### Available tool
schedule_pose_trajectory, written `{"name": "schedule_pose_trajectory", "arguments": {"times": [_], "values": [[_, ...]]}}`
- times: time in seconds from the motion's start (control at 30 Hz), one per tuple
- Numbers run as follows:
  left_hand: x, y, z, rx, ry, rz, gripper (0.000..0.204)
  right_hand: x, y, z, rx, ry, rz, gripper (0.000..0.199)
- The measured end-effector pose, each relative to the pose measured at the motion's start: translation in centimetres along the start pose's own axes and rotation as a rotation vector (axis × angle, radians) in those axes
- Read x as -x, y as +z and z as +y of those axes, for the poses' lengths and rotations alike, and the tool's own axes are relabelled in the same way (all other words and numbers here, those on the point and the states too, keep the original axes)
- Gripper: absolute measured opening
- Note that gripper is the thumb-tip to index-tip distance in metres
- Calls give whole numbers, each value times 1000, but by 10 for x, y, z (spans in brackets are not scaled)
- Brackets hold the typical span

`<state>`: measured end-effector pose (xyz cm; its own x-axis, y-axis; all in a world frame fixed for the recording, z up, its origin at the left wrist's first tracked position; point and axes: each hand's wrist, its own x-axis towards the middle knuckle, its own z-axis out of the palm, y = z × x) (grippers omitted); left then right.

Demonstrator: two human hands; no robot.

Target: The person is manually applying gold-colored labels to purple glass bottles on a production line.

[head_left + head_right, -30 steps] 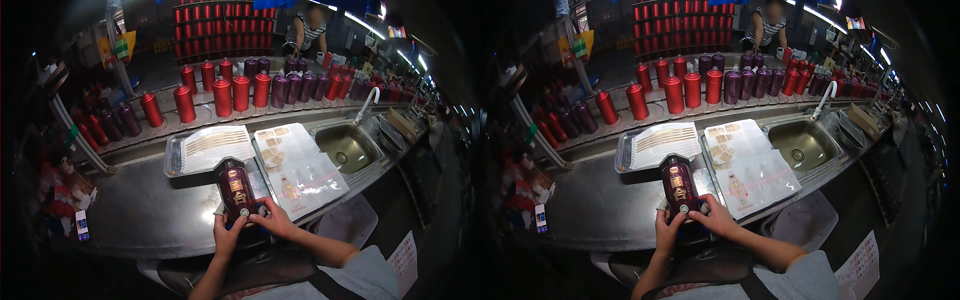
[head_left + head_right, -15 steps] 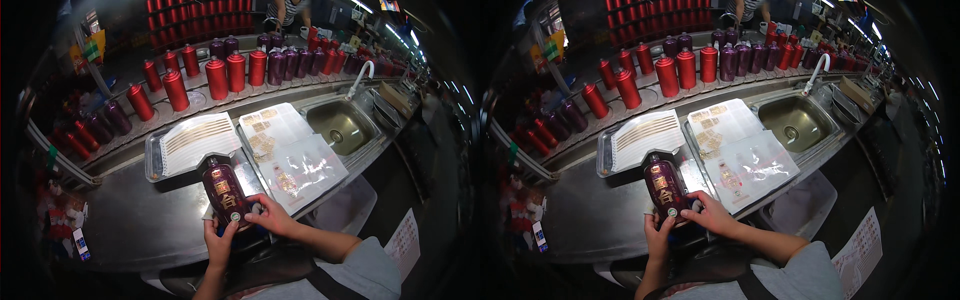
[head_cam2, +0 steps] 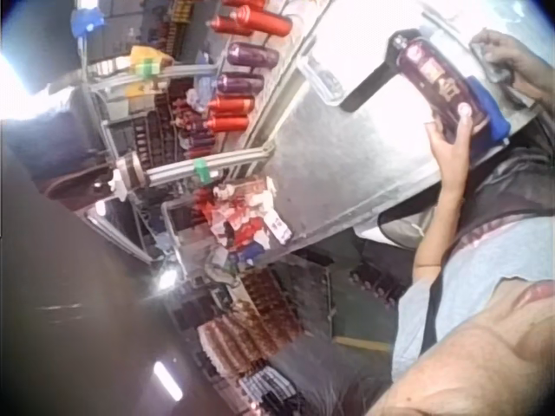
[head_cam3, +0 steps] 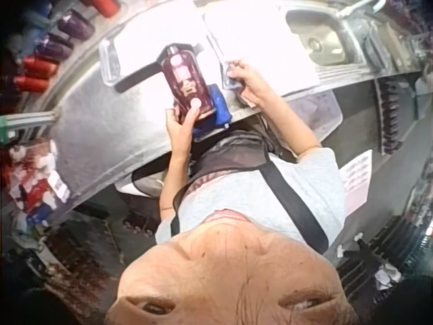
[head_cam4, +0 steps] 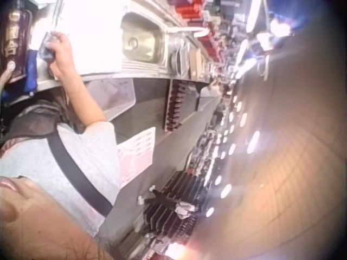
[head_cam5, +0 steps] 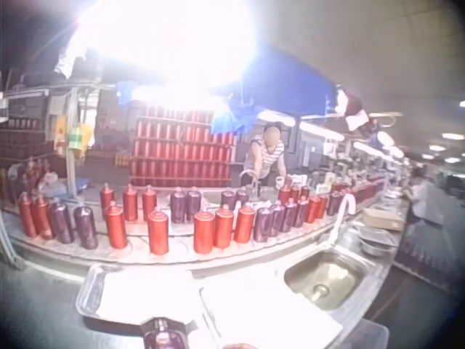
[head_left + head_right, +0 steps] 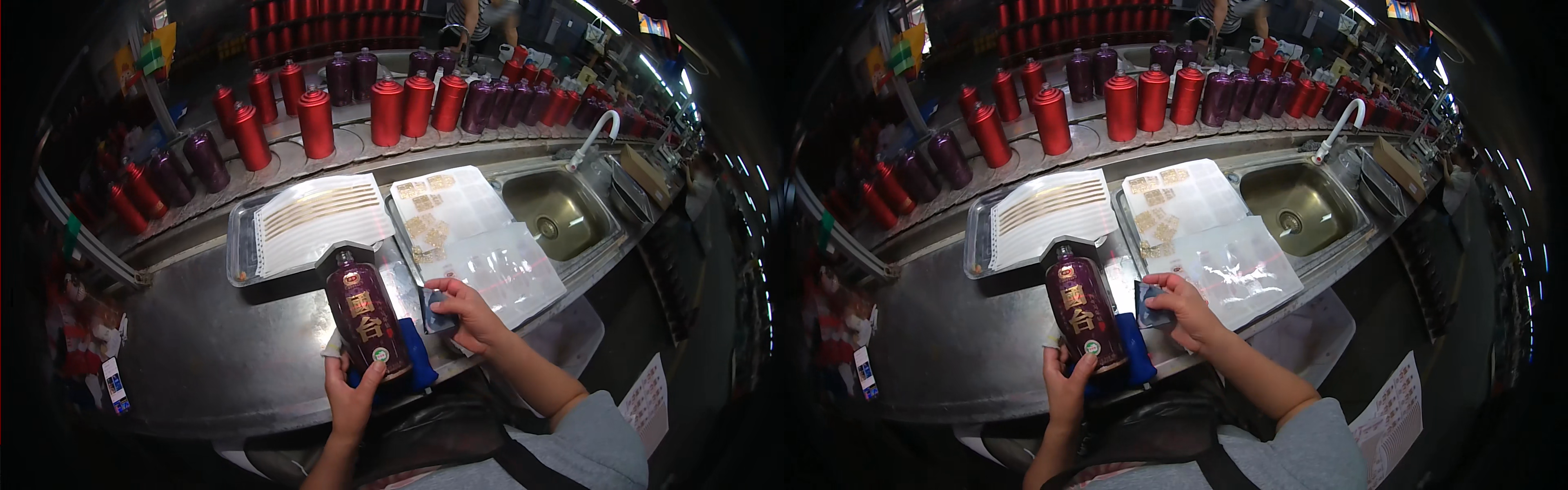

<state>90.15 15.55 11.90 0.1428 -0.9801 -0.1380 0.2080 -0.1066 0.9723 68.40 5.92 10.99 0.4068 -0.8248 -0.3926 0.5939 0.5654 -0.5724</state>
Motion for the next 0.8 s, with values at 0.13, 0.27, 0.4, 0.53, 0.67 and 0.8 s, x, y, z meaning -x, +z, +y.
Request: {"name": "schedule_pose_trajectory", "arguments": {"times": [0.13, 0.27, 0.4, 0.53, 0.67, 0.8], "values": [[-2, 1, 3, -13, 13, 1, 71, 5, 25, 2, 220, -233, 45, 54], [-4, -1, 0, -23, 35, -9, 71, 6, 26, 6, 433, -322, 27, 52], [-3, -2, -3, -27, 39, -3, 71, 10, 29, 6, 531, -345, -36, 45], [-3, -2, -2, -24, 23, -16, 72, 12, 28, 13, 534, -396, -19, 39], [0, -3, -5, -47, 22, -10, 74, 20, 31, 14, 537, -422, -23, 39], [1, -5, -10, -112, 88, 40, 76, 22, 37, 12, 552, -405, 14, 39]]}}
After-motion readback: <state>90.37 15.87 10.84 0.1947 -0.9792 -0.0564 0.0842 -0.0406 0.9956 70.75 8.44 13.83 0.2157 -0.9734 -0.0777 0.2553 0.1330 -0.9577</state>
